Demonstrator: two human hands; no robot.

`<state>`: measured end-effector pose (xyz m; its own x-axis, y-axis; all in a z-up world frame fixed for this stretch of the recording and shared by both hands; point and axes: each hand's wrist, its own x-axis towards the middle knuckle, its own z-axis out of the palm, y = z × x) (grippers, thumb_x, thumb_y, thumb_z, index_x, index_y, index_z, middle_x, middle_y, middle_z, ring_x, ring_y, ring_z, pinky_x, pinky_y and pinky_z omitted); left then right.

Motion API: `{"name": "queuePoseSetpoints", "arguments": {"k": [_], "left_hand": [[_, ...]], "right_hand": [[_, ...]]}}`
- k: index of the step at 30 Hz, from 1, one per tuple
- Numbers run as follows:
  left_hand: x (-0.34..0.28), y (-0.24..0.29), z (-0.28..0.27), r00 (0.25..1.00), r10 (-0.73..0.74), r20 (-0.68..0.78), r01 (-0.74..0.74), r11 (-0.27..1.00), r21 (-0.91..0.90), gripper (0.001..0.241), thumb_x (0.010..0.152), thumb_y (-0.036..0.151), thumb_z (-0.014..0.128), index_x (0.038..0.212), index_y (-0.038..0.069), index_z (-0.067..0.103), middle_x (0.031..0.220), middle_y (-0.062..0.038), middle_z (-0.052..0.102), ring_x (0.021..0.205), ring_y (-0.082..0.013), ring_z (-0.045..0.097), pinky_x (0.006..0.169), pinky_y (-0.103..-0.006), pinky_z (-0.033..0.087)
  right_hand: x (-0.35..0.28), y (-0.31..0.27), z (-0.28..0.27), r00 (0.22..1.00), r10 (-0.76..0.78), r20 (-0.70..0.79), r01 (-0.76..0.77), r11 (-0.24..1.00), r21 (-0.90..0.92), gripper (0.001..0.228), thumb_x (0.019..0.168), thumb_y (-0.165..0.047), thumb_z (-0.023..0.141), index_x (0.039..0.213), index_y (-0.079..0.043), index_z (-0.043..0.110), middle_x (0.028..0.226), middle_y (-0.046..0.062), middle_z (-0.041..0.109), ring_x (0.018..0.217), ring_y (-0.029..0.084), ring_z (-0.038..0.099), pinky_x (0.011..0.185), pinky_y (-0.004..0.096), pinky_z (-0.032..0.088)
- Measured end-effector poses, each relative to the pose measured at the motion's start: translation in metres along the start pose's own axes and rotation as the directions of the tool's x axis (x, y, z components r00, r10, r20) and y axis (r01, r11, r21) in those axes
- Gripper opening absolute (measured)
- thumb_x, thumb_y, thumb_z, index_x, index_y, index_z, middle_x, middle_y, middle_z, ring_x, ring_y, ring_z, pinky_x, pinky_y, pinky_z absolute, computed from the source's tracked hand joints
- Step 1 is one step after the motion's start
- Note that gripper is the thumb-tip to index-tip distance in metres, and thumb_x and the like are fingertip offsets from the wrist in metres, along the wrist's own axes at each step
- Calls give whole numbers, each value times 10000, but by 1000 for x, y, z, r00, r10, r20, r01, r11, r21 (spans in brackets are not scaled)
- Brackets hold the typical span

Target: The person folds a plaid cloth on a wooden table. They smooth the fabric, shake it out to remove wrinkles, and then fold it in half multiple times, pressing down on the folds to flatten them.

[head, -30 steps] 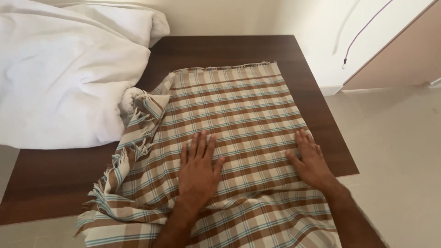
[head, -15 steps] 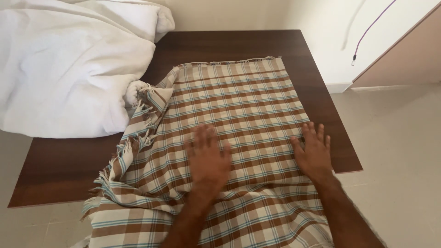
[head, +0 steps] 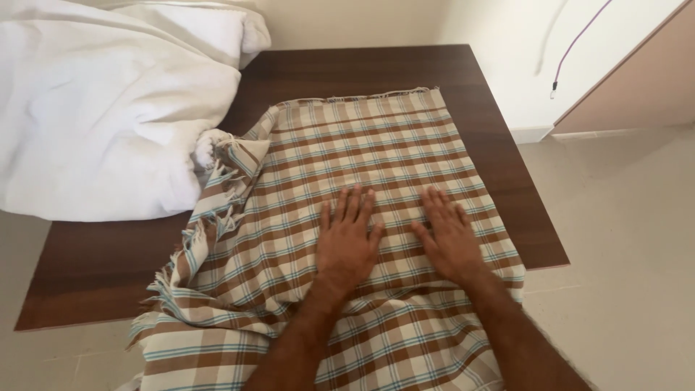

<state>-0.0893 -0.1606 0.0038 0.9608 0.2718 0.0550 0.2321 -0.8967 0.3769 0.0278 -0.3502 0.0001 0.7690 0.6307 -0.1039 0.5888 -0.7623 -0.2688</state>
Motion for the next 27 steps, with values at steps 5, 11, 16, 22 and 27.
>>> {"name": "queuePoseSetpoints", "arguments": {"k": [5, 11, 16, 22, 27], "left_hand": [[-12, -24, -3, 994, 2, -108, 0, 1000, 12, 648, 1077, 504, 314, 1631, 173, 252, 1710, -68, 201, 1575, -270, 141, 1270, -519, 75], [-15, -24, -2, 988, -26, -151, 27, 1000, 5, 644, 1073, 493, 345, 1626, 172, 268, 1704, -67, 219, 1570, -272, 161, 1266, -526, 89], [-15, -26, 0, 983, -21, -181, 23, 1000, 10, 636, 1083, 495, 335, 1630, 176, 274, 1713, -68, 221, 1577, -270, 165, 1273, -524, 87], [-13, -24, -4, 994, -51, -102, 51, 999, 1, 649, 1065, 502, 315, 1632, 197, 235, 1711, -50, 172, 1574, -258, 112, 1266, -518, 54], [-12, -25, 1, 992, -51, -114, 53, 998, 16, 651, 1071, 512, 311, 1631, 189, 234, 1711, -51, 172, 1573, -258, 111, 1267, -518, 55]], "right_hand": [[1, 23, 4, 996, 85, -39, -85, 996, 6, 742, 1045, -558, 264, 1653, -157, 121, 1742, 51, 102, 1596, 208, 53, 1275, 464, 18], [-3, 49, 8, 980, 142, -138, -142, 990, 13, 753, 1042, -563, 297, 1650, -144, 153, 1734, 54, 139, 1600, 212, 77, 1281, 462, 39], [-3, 62, 10, 968, 150, -201, -154, 988, -2, 759, 1039, -559, 319, 1650, -132, 170, 1734, 61, 157, 1598, 216, 90, 1278, 471, 48], [-5, 70, 7, 951, 239, -197, -240, 971, 18, 760, 1026, -579, 310, 1646, -156, 188, 1735, 48, 149, 1599, 207, 79, 1280, 485, 42], [-4, 74, 6, 944, 285, -166, -285, 958, 24, 786, 1026, -600, 296, 1646, -135, 171, 1736, 63, 131, 1604, 230, 51, 1275, 522, 21]]}}
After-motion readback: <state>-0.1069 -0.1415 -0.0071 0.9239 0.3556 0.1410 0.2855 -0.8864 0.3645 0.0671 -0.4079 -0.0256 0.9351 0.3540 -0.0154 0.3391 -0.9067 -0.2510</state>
